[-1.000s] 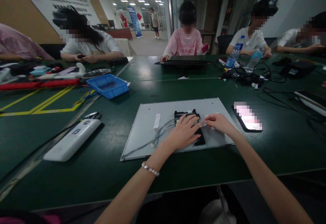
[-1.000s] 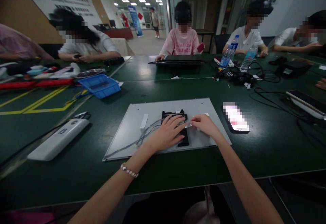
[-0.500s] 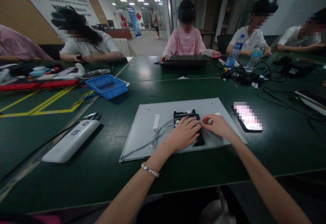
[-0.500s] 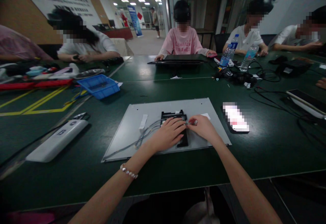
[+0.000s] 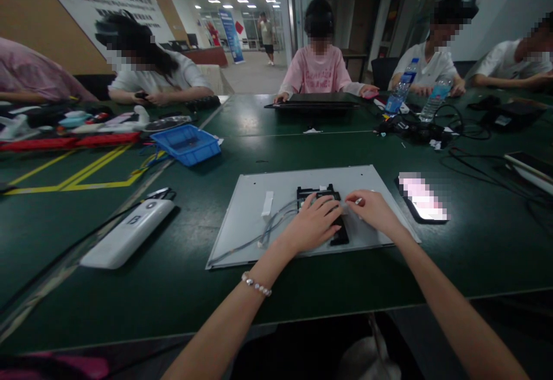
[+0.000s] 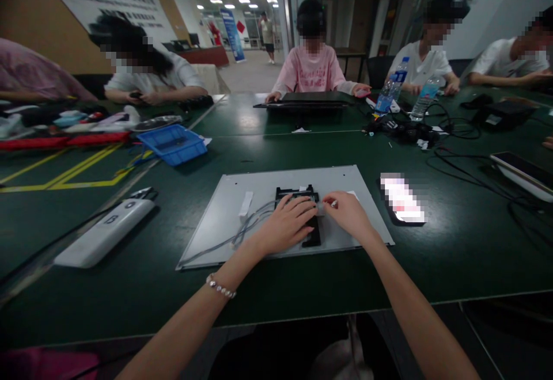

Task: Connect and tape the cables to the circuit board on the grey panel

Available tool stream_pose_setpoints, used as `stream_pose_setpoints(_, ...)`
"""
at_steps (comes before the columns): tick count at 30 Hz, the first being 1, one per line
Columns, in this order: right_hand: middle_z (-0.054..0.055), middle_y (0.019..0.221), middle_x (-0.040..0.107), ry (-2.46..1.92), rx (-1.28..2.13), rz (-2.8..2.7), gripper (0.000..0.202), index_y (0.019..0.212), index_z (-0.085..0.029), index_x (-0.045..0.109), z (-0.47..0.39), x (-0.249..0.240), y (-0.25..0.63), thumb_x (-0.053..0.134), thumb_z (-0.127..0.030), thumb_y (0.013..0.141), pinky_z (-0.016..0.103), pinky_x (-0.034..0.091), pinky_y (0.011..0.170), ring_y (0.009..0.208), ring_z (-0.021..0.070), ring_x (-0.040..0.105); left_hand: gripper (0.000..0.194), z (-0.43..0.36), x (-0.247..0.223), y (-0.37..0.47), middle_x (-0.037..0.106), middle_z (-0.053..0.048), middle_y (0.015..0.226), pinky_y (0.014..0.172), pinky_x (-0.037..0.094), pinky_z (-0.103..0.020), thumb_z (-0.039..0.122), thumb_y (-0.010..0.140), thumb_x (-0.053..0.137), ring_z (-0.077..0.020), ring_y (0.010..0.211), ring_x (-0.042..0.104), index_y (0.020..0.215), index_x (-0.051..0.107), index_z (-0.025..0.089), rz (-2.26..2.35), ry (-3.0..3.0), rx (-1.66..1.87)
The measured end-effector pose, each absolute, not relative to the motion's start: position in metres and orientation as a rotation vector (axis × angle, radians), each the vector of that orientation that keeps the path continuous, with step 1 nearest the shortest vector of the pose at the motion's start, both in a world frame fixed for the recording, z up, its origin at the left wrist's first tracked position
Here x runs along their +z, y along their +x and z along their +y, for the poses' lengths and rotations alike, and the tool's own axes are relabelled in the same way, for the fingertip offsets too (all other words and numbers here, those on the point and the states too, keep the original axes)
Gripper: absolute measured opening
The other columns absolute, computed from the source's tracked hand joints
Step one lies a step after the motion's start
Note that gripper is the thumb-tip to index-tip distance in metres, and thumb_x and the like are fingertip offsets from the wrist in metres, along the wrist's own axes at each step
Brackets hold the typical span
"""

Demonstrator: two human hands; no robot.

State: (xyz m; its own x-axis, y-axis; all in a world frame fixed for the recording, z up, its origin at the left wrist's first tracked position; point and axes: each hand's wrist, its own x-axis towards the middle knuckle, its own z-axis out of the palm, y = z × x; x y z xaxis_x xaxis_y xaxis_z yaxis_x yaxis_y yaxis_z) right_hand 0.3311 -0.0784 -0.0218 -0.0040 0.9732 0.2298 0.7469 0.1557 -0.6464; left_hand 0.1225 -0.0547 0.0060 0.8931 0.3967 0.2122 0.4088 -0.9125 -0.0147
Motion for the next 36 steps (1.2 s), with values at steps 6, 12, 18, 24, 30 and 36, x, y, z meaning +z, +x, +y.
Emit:
stream_pose_setpoints(6,0.004,0.083,0.069,-1.652,0.411,-1.778,0.02,0.085,-0.02,0.067,-0.08,-0.018,0.331,0.048,-0.027,0.083,0.028,0.044,0.068,0.069,0.0163,0.06,0.031,-0.027,0.026,0.092,0.054,-0.008,0.118,0.094,0.038,-0.039,0.028,0.093,0.038,-0.0227,0.11,0.049,0.12,0.05,0.019,-1.078,-2.897,-0.638)
stream_pose_setpoints(12,0.004,0.082,0.069,-1.701,0.346,-1.789,0.021,0.088,-0.021,0.067,-0.081,-0.014,0.329,0.047,-0.025,0.083,0.028,0.043,0.068,0.071,0.017,0.061,0.046,0.024,0.012,0.02,0.052,-0.012,0.121,0.08,0.047,-0.034,0.025,0.082,0.047,-0.0147,0.072,0.058,0.126,0.044,0.013,-1.607,-2.846,-0.776)
stream_pose_setpoints(18,0.003,0.081,0.069,-1.714,0.343,-1.805,0.021,0.087,-0.021,0.067,-0.083,-0.017,0.328,0.047,-0.027,0.084,0.027,0.042,0.066,0.07,0.0167,0.061,0.042,0.035,-0.01,-0.003,0.058,-0.008,0.11,0.073,0.047,-0.028,0.02,0.075,0.05,-0.0125,0.067,0.057,0.117,0.054,0.016,-1.645,-2.983,-0.693)
stream_pose_setpoints(24,0.004,0.08,0.069,-1.694,0.322,-1.798,0.021,0.087,-0.02,0.067,-0.082,-0.019,0.33,0.047,-0.027,0.084,0.028,0.043,0.069,0.071,0.0173,0.061,0.022,0.034,0.0,0.008,0.065,-0.005,0.086,0.073,0.045,-0.029,0.025,0.077,0.05,-0.0163,0.072,0.058,0.089,0.067,0.018,-1.62,-2.936,-0.719)
stream_pose_setpoints(30,0.006,0.093,0.067,-1.573,0.253,-1.724,0.023,0.093,-0.019,0.066,-0.083,-0.01,0.327,0.045,-0.026,0.085,0.03,0.045,0.073,0.078,0.0179,0.06,0.027,0.019,0.03,-0.002,0.066,-0.004,0.084,0.058,0.043,-0.023,0.039,0.077,0.054,-0.0133,0.065,0.055,0.088,0.066,0.017,-1.941,-2.93,-1.268)
stream_pose_setpoints(36,0.008,0.106,0.062,-1.42,0.275,-1.805,0.029,0.109,-0.02,0.061,-0.091,0.013,0.298,0.041,-0.024,0.088,0.033,0.047,0.079,0.09,0.0194,0.058,0.026,-0.007,0.029,0.009,0.068,-0.003,0.085,0.061,0.044,-0.024,0.039,0.075,0.055,-0.0142,0.07,0.058,0.084,0.066,0.017,-2.041,-2.988,-1.312)
